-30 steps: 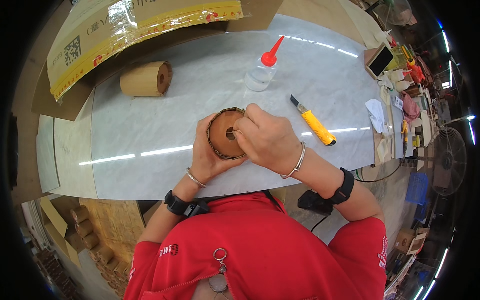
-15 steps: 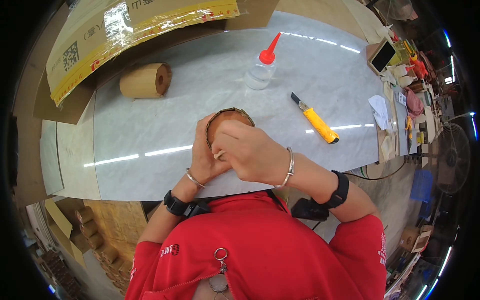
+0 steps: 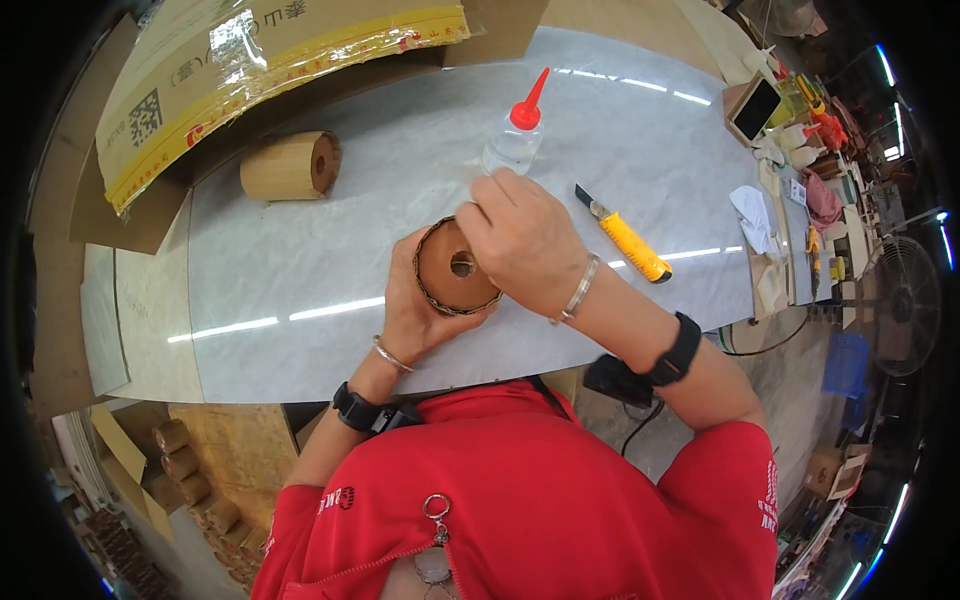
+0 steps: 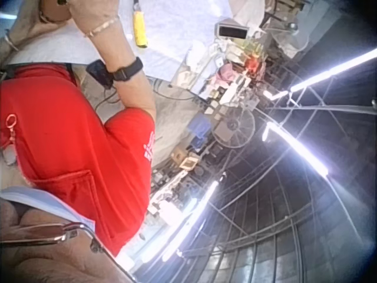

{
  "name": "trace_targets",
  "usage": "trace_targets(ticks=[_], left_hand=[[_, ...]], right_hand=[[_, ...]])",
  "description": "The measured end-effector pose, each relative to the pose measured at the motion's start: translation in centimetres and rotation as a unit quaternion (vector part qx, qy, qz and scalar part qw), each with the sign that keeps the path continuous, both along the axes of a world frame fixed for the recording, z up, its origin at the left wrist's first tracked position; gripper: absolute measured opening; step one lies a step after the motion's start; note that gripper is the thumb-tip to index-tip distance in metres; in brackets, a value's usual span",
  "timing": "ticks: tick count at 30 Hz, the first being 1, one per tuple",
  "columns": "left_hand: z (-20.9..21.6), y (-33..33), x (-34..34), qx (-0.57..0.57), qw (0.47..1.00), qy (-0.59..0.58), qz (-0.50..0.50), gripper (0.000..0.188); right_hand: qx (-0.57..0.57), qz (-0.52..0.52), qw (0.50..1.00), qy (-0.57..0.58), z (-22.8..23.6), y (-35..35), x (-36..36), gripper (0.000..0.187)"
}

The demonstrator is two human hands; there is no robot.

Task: The person wipes a cylindrical object with a cloth, applies glue to small metal pieces, and presses them onto the object's surface. After wiping the object again, they place it on a table with other finished items and pick up a new cylinder to repeat the process.

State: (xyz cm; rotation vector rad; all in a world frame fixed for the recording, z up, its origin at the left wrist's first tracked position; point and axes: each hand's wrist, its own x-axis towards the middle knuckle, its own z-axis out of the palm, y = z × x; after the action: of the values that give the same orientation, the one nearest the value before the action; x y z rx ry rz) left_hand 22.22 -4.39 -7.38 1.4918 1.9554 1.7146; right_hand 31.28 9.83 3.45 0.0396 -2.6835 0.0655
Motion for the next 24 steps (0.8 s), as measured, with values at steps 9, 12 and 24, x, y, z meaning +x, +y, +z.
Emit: trace_targets(ticks=[9,12,24], left_hand=[[-0.2,0.0,0.1,0.008,1.0,0.01,-0.007,0.09],[0.0,0.1,0.2,0.01,1.0,-0.015,-0.022,0.088],[1.0,-1.5,0.0,-0.022,1.0,0.003,-0.008,0.093]], right_hand=[[-0.155,0.016,0.985,-0.071,2.0,-1.2,1.6,0.011],[-0.075,0.045,0.996,-0.013,0.6,-0.6,-0.4,0.012],[-0.153,-0.069,0.984,-0.052,0.7,-1.3,4.8,0.016]])
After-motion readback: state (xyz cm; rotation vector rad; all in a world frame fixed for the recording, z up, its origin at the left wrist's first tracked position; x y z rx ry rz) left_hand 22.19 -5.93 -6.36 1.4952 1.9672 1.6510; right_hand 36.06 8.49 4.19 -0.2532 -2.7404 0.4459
